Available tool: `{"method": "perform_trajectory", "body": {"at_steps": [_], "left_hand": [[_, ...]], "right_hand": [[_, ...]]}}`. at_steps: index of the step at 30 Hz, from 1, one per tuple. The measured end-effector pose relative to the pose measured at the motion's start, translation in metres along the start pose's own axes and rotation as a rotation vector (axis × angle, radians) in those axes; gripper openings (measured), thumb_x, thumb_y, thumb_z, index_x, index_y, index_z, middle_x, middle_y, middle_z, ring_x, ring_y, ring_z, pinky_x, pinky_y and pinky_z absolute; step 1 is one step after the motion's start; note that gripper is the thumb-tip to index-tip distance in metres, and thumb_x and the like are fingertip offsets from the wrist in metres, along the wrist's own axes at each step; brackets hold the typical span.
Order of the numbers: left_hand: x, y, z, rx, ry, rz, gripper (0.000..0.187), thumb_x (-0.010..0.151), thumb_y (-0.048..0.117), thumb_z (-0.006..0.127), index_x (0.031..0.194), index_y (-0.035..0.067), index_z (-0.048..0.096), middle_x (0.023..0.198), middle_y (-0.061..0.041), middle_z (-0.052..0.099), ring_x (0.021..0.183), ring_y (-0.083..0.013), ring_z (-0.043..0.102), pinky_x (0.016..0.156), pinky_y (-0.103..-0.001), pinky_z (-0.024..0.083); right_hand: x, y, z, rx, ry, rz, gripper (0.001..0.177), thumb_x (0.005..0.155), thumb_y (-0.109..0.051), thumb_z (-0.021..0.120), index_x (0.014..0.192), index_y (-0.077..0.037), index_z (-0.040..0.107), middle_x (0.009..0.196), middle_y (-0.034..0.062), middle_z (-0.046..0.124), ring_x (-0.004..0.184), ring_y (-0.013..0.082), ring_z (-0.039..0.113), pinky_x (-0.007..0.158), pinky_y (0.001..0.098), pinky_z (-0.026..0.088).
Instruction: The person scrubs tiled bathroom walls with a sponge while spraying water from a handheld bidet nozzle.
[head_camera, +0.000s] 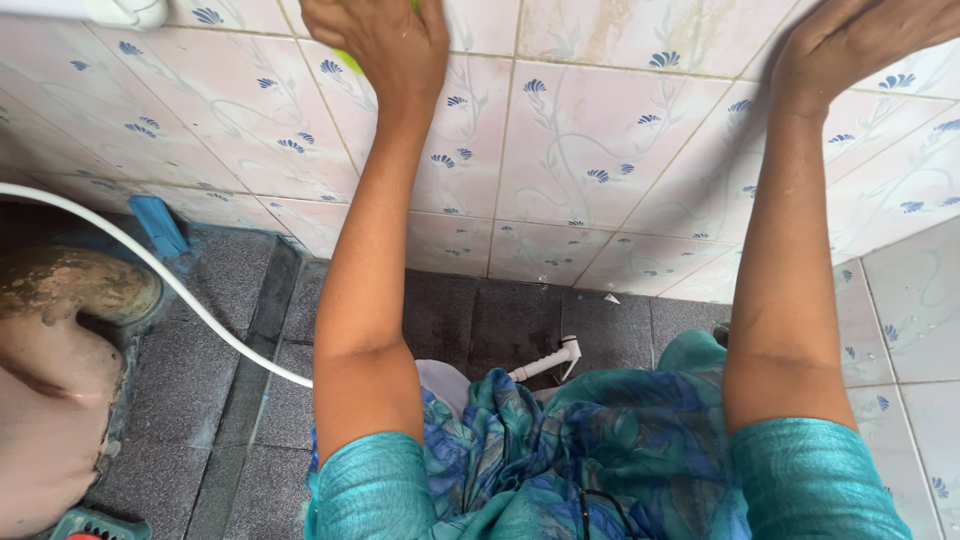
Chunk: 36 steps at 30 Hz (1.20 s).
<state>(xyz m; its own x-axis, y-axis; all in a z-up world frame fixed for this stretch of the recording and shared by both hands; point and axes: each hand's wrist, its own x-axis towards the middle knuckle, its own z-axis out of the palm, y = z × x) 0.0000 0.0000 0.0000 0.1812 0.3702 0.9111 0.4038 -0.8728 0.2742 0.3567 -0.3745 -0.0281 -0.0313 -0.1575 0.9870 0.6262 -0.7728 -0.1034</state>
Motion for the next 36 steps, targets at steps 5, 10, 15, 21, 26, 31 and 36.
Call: {"method": "perform_trajectory", "body": {"at_steps": [5,10,15,21,26,31,36], "left_hand": [[-0.022,0.018,-0.016,0.086,0.116,0.155,0.050,0.094,0.036,0.069,0.141,0.030,0.054,0.150,-0.028,0.024,0.133,-0.0557,0.026,0.105,-0.075,0.028],[-0.072,0.063,-0.002,0.162,-0.044,0.704,0.076,0.099,0.011,0.060,0.164,0.043,0.034,0.172,-0.006,0.010,0.127,-0.0448,0.033,0.096,-0.062,0.040],[-0.100,0.071,0.004,0.201,-0.024,1.201,0.066,0.101,0.013,0.059,0.158,0.034,0.037,0.176,0.002,0.015,0.135,-0.0311,0.038,0.108,-0.047,0.035],[-0.081,0.089,-0.013,-0.015,-0.100,1.086,0.063,0.098,0.011,0.065,0.155,0.034,0.049,0.171,0.003,0.024,0.141,-0.0348,0.040,0.121,-0.044,0.035],[-0.062,0.103,-0.005,-0.477,-0.024,0.832,0.061,0.095,0.010,0.076,0.143,0.035,0.051,0.154,-0.010,0.033,0.139,-0.0371,0.043,0.118,-0.047,0.044],[-0.054,0.103,0.002,-0.621,-0.105,0.509,0.065,0.091,0.008,0.085,0.135,0.026,0.039,0.157,-0.010,0.021,0.141,-0.0439,0.049,0.117,-0.048,0.052],[-0.024,0.100,-0.037,-0.979,-0.180,0.611,0.102,0.077,0.022,0.101,0.148,0.026,0.028,0.160,-0.016,-0.001,0.129,-0.0386,0.056,0.109,-0.042,0.056]], "right_hand": [[0.018,-0.026,-0.027,0.102,-0.092,0.021,0.036,0.111,-0.021,0.048,0.139,0.000,0.049,0.138,0.0205,0.052,0.132,0.0376,0.048,0.116,0.0568,0.026],[0.003,-0.012,-0.013,0.184,-0.070,0.018,0.039,0.113,-0.022,0.050,0.139,0.005,0.046,0.133,0.0236,0.053,0.125,0.0374,0.052,0.111,0.0510,0.035],[0.003,-0.008,-0.011,0.117,-0.100,0.040,0.037,0.111,-0.019,0.050,0.142,0.001,0.047,0.142,0.0228,0.052,0.133,0.0383,0.049,0.117,0.0562,0.028],[0.062,-0.079,-0.070,0.195,-0.239,-0.082,0.055,0.110,-0.015,0.060,0.153,0.008,0.034,0.154,0.0368,0.034,0.147,0.0483,0.028,0.124,0.0572,0.021],[0.115,-0.207,-0.163,0.740,-0.890,-0.512,0.047,0.099,-0.008,0.066,0.145,-0.009,0.058,0.157,0.0101,0.052,0.145,0.0317,0.046,0.121,0.0493,0.033],[0.112,-0.252,-0.184,0.803,-0.971,-0.463,0.048,0.102,-0.016,0.064,0.148,-0.011,0.054,0.161,0.0099,0.047,0.147,0.0321,0.042,0.124,0.0569,0.032],[0.043,-0.228,-0.146,0.612,-0.692,-0.680,0.052,0.103,-0.041,0.068,0.147,-0.016,0.058,0.160,0.0160,0.043,0.147,0.0427,0.035,0.110,0.0736,0.026]]}}
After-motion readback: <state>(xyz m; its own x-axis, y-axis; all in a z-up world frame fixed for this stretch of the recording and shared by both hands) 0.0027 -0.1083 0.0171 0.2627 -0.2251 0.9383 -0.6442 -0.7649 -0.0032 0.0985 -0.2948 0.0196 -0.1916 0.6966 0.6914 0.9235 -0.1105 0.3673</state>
